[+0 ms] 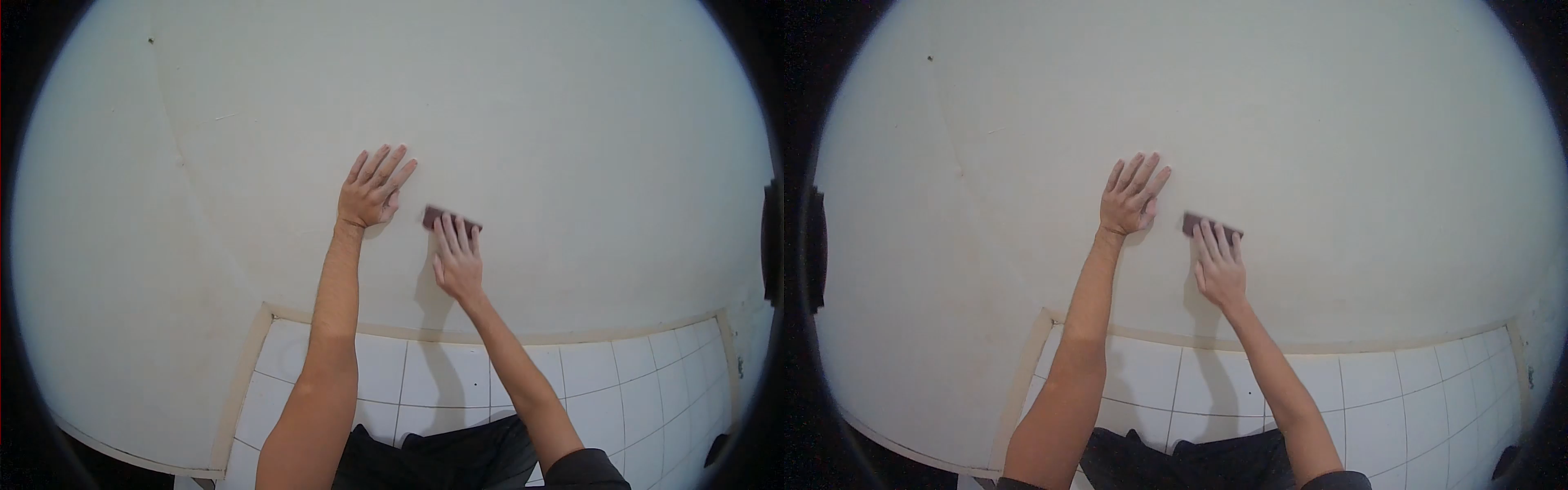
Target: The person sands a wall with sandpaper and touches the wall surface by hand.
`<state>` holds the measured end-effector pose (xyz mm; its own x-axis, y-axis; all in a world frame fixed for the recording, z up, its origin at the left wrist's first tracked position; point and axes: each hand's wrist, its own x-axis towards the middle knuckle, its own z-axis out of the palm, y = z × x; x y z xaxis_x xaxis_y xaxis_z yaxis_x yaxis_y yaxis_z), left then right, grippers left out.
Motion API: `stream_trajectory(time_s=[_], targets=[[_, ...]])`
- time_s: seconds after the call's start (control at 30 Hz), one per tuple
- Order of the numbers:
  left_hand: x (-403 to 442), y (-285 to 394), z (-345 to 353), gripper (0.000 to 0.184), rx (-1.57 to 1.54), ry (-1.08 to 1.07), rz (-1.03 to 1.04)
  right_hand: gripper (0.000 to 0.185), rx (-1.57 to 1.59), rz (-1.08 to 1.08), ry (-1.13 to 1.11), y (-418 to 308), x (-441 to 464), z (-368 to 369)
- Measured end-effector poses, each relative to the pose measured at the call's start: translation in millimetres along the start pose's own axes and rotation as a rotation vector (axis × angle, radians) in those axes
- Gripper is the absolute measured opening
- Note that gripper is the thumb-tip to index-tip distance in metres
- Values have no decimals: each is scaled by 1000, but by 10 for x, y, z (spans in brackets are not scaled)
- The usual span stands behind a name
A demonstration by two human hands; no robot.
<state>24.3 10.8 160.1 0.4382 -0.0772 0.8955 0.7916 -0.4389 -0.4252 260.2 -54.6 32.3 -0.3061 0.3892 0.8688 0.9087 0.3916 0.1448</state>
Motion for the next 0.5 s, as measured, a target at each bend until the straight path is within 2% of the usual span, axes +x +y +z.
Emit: stream_trajectory(time_s=[0.13, 0.23, 0.37, 0.5], targets=[[-2, 4, -4, 71, 11, 4, 1, 70, 36, 10, -128, 6, -445, 145], [-8, -4, 11, 72, 8, -5, -1, 70, 41, 7, -84, 51, 13, -54], [8, -6, 5, 71, 8, -1, 4, 70, -19, 10, 144, 2, 896, -502], [-13, 47, -21, 72, 3, -1, 7, 71, -9, 23, 162, -50, 690, -435]])
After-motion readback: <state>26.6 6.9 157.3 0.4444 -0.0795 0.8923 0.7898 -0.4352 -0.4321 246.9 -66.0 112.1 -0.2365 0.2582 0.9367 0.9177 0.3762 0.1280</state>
